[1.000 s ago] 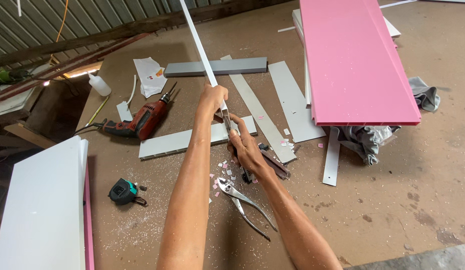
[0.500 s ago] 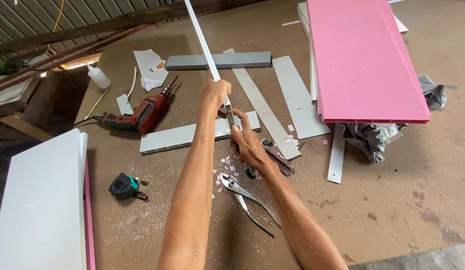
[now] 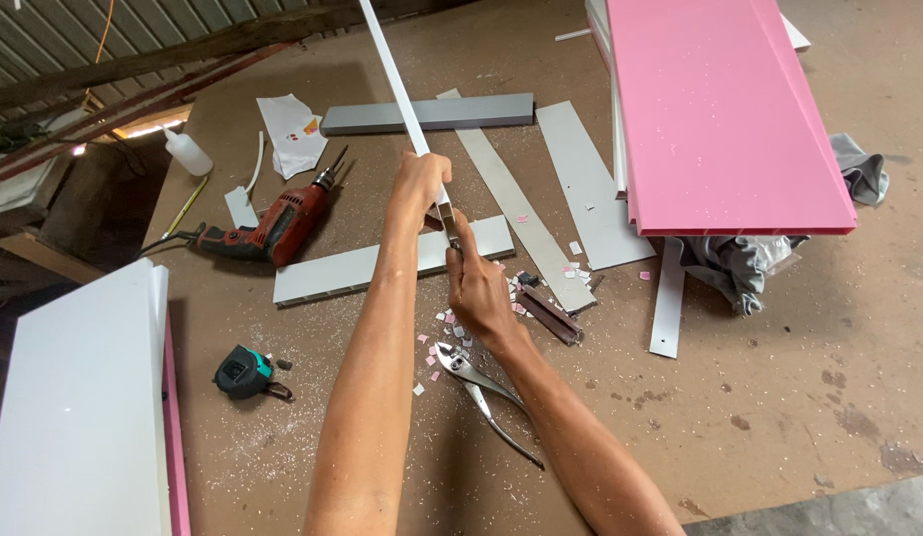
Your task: The person uses pliers and a utility knife to remove small metal fasteners and plastic debris from the edges of white and pink plastic panels.
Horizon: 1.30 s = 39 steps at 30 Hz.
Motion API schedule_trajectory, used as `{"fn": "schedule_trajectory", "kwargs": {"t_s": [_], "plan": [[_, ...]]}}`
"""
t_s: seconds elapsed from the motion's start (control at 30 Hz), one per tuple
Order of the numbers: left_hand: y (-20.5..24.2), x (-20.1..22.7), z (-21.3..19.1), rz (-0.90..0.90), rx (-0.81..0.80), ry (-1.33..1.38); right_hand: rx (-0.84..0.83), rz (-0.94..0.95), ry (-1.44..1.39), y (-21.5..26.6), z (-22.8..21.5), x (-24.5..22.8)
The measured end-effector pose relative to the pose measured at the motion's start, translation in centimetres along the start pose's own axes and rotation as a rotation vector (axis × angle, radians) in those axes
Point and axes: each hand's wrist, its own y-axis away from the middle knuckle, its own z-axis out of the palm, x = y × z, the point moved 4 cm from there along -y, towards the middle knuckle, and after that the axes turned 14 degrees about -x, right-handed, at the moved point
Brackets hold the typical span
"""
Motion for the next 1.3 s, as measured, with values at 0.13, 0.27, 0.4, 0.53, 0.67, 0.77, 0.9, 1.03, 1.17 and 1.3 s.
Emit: {"fn": "schedule_trajectory", "kwargs": {"t_s": [0.13,0.27,0.4,0.53,0.67,0.77,0.9,1.03,1.17,1.3], "plan": [[0.0,-0.6,-0.1,0.018,-0.024,0.012,0.054,-0.021,0.062,0.0,0.6,0.3],[-0.6,-0.3,-0.5,0.02,-0.001,-0.01,0.06,-0.001,0.038,-0.1,0.6,1.2],[0.1,-0.1,0.2,0.006,-0.02,-0.019,0.023,-0.041,-0.09,-0.1,-0.4,1.8],[0.5,0.0,-0.1,-0.004,-0.001,-0.03,-0.073,-0.082,-0.285,-0.4,-0.8,1.7],[0.3,0.1,-0.3,0.011,0.008,-0.014,-0.098,-0.09,-0.327,-0.2,-1.9,-0.6],[1.1,0.6,0.1,0.01,0.001,-0.017,-0.131,-0.121,-0.317,-0.6,-1.9,0.1],[1.1,1.1,-0.1,0.024,0.005,-0.022,-0.126,-0.109,-0.296,-1.0,-1.6,1.1],[-0.1,0.1,-0.3,0.014,0.024,-0.007,-0.121,-0.071,-0.249,-0.9,-1.5,1.0],[0.1,0.3,0.0,0.006,0.011,0.005,-0.077,-0.054,-0.137,-1.1,-1.4,1.1],[0.2,-0.1,0.3,-0.026,0.0,-0.005,-0.047,-0.031,-0.015,-0.9,-1.2,0.9]]}}
